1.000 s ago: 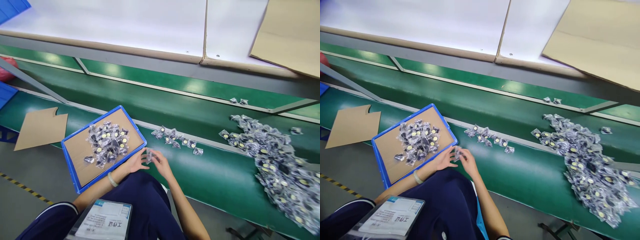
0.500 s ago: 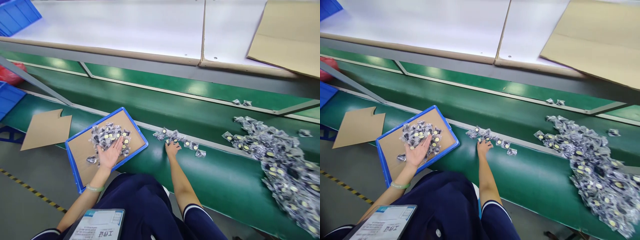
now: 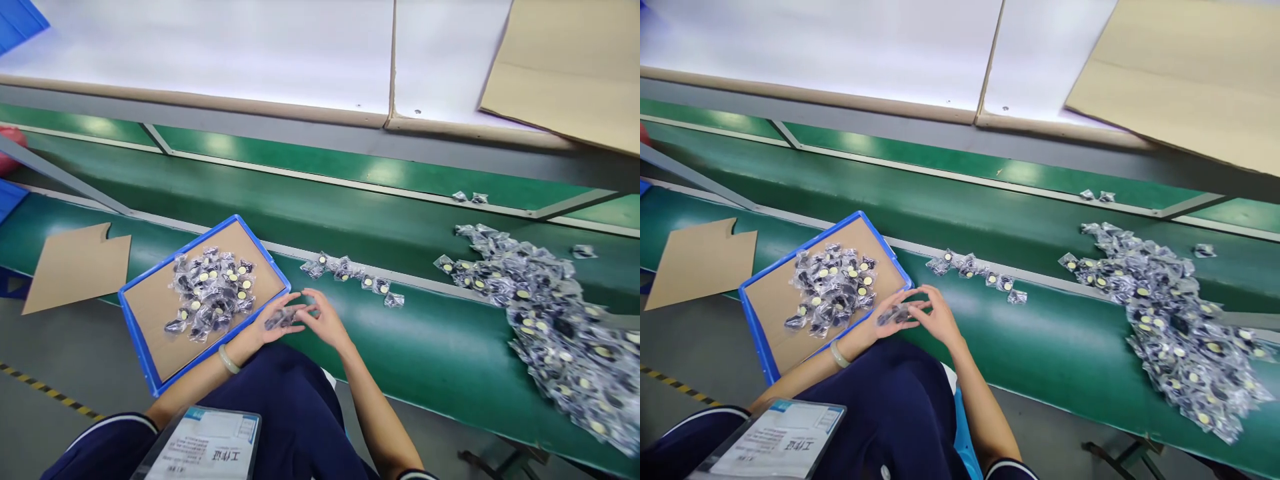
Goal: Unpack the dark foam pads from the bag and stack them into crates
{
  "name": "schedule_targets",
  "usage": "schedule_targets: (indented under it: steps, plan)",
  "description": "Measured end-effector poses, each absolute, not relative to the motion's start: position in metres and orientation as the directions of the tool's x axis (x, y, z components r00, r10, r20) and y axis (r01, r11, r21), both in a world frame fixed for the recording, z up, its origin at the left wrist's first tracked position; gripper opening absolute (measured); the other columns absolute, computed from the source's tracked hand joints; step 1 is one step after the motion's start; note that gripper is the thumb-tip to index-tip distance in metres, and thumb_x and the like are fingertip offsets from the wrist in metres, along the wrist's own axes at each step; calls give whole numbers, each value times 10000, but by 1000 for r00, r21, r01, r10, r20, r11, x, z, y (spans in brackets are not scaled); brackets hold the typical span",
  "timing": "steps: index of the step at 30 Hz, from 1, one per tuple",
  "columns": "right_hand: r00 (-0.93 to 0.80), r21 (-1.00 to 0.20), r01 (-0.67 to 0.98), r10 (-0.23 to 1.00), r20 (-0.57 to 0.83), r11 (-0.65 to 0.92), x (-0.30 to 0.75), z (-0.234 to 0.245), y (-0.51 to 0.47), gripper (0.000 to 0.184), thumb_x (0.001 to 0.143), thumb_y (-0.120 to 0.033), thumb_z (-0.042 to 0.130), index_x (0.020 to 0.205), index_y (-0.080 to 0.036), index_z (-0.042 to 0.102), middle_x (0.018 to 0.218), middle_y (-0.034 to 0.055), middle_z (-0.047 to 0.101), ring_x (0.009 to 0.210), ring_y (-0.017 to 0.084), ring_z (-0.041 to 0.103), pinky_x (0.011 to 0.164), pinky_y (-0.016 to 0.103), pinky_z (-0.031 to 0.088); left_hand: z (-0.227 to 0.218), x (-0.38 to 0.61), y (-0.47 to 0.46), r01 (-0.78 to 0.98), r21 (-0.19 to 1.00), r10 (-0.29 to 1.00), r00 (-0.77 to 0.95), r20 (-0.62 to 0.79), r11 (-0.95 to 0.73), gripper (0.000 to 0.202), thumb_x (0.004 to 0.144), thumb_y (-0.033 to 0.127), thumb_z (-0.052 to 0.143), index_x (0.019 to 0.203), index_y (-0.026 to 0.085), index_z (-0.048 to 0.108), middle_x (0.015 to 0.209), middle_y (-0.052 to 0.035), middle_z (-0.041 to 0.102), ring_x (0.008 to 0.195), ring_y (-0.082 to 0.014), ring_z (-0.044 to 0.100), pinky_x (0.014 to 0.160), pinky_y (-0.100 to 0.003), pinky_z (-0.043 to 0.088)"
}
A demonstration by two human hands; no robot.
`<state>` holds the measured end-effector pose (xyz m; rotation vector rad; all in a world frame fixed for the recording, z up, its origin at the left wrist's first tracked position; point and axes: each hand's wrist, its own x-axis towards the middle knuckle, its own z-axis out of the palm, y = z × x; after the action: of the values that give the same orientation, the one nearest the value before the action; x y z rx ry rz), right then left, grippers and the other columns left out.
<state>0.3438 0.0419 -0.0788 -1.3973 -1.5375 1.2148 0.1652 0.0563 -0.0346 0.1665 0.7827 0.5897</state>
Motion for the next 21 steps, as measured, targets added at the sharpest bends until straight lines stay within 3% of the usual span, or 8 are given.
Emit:
schedule_targets:
  steps: [3,7,10,12,14,17,19,21]
  plan:
    - [81,-780,611,990,-113,-139,373,-82,81,461,850,-437,512,1260,-227,497,1311,126,478,929,210,602,827,373,497,-20,156,62,-544,266,584,573,-575,796,409,849,455,554,1130,160,593,948,-100,671,746,-171,645,605,-246,523]
    - [283,-365,848,911,-300,-383,408,-119,139,584,830,-284,553,1385,-200,389,1414,196,344,1247,354,397,920,456,435,1,113,72,-756,227,720,418,-554,614,479,883,542,453,1140,161,588,1062,-126,656,914,-182,641,575,-189,523]
    - [299,-298,866,895,-332,-401,413,-147,158,488,836,-149,468,1322,-199,464,1385,211,360,1231,368,383,859,455,445,12,77,73,-840,345,817,183,-547,419,425,881,515,469,1087,174,617,1056,-113,661,951,-181,633,647,-214,545]
    - [280,-314,871,907,-313,-377,410,-161,157,441,840,-86,389,1249,-183,522,1327,218,407,1191,350,409,847,442,437,13,62,70,-783,511,853,48,-520,356,328,850,472,538,925,173,652,922,-80,675,882,-171,636,677,-228,541]
    - [255,-338,875,923,-290,-348,409,-171,152,418,833,-57,357,1182,-173,556,1257,208,459,1152,319,430,869,423,419,6,60,64,-554,719,873,28,-487,419,263,804,425,611,760,168,640,775,-50,656,782,-163,628,671,-235,527]
    - [233,-391,863,939,-253,-320,409,-183,137,333,827,-83,379,1083,-156,579,1140,182,515,1081,283,457,902,396,389,-21,83,54,115,870,840,227,-493,480,231,765,401,647,771,171,650,742,-41,647,723,-175,615,706,-282,515]
    - [247,-435,840,942,-225,-324,409,-188,124,277,832,-134,384,1034,-144,573,1079,170,526,1029,270,472,894,386,385,-47,107,49,557,767,741,359,-568,319,340,750,377,652,1031,184,649,948,-75,668,879,-220,630,838,-336,492]
    - [277,-486,805,940,-199,-340,408,-188,107,248,838,-194,375,996,-142,559,1031,154,528,978,257,487,867,377,395,-74,128,45,794,587,642,369,-672,159,577,715,320,672,1259,179,539,1227,-147,577,1096,-286,578,963,-392,427]
